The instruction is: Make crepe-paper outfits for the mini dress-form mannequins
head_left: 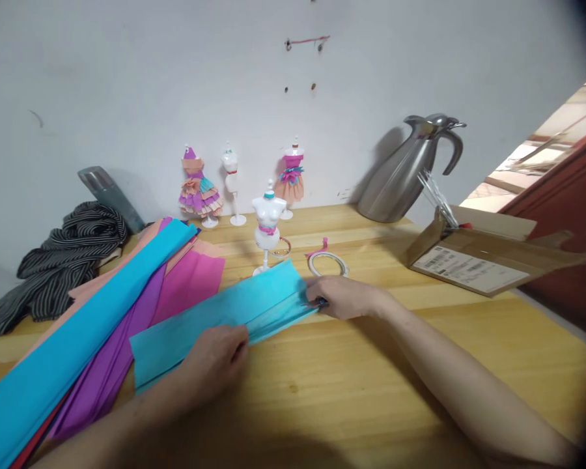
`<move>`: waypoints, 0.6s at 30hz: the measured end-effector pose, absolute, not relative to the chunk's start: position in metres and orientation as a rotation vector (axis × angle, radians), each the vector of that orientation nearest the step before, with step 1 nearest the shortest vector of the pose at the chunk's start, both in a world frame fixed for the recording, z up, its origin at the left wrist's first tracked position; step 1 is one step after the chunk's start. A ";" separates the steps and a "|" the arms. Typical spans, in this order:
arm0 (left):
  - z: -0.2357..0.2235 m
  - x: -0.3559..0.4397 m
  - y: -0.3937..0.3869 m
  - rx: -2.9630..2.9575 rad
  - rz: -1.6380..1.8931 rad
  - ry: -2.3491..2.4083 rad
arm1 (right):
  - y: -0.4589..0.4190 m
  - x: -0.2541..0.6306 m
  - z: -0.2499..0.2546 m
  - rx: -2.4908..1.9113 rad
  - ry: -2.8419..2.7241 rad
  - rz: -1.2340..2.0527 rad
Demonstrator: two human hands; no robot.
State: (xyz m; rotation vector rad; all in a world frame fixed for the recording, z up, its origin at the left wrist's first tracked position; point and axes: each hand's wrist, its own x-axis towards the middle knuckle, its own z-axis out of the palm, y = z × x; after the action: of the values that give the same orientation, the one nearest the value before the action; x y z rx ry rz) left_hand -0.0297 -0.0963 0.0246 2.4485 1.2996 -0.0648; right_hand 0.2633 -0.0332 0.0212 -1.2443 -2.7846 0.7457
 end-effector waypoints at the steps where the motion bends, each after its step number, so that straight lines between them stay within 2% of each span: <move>1: 0.027 -0.031 -0.095 2.408 -0.041 1.302 | -0.032 0.265 0.021 -1.226 -2.766 0.762; 6: 0.032 -0.038 -0.091 2.308 0.025 1.328 | -0.021 0.277 0.016 -1.271 -2.577 1.040; 18: 0.029 -0.045 -0.079 2.338 -0.164 1.471 | -0.013 0.277 0.006 -1.262 -2.348 1.135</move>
State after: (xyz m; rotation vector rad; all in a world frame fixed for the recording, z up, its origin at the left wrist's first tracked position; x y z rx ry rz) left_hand -0.0447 -0.0787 0.0285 2.3376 1.4708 -0.1637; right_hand 0.2772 -0.0131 0.0062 -1.2624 -2.3484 1.1352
